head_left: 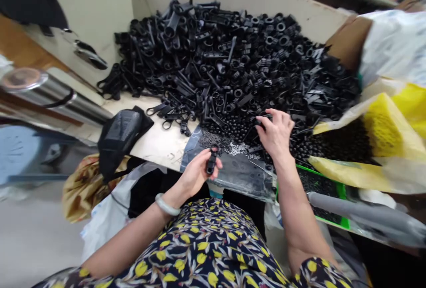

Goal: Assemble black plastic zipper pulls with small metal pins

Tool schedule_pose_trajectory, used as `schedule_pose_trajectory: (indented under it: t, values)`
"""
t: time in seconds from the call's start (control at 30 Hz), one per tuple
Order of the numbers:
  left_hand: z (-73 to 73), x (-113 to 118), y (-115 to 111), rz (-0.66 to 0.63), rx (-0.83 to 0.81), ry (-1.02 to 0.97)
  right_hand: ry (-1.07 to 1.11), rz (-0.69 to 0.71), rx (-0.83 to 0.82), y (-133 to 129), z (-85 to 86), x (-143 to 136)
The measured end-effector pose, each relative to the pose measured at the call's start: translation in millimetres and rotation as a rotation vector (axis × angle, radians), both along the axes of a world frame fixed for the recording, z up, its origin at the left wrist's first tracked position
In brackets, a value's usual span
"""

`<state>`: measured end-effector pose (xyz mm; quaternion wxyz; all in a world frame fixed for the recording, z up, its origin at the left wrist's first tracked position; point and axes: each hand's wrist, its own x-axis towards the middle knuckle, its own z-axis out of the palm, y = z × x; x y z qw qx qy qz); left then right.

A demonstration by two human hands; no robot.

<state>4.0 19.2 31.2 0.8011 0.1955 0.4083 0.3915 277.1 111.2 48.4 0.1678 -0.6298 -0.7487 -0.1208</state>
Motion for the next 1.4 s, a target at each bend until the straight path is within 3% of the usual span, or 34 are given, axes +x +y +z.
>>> schedule_pose_trajectory:
  t: [0.1,0.23,0.33,0.47,0.57,0.63,0.77,0.87,1.03,1.4]
  values:
    - [1.0,-2,0,-0.006,-0.007,-0.038,0.111,0.008,0.129,4,-4.6,2]
    - [-0.3,-3,-3,0.027,0.012,-0.025,0.422,0.124,0.175,-11,9.4,-8]
    - [-0.2,-2,-4,0.045,0.028,0.004,0.73,0.214,-0.102,-44,16.0,-30]
    - [-1.6,5,-6,0.079,0.053,0.024,0.955,0.34,-0.545,-87,0.5,-67]
    - [-1.8,13,-12,0.114,0.022,0.004,1.132,0.359,-0.603,-101,-20.6,-89]
    - [-1.8,20,-16,0.125,0.022,-0.001,1.205,0.268,-0.556,-104,-32.6,-98]
    - [-5.1,30,-25,0.2,0.068,0.01,1.148,0.075,-0.434,-112,-41.6,-109]
    - [-9.2,33,-26,0.267,0.084,0.029,0.979,0.167,-0.345,-123,-37.4,-114]
    - [-9.4,32,-24,0.251,0.076,0.015,0.786,0.28,-0.283,-140,-32.4,-113]
    - [-7.6,34,-28,0.252,0.115,0.041,1.018,0.246,-0.374,-142,-31.1,-110]
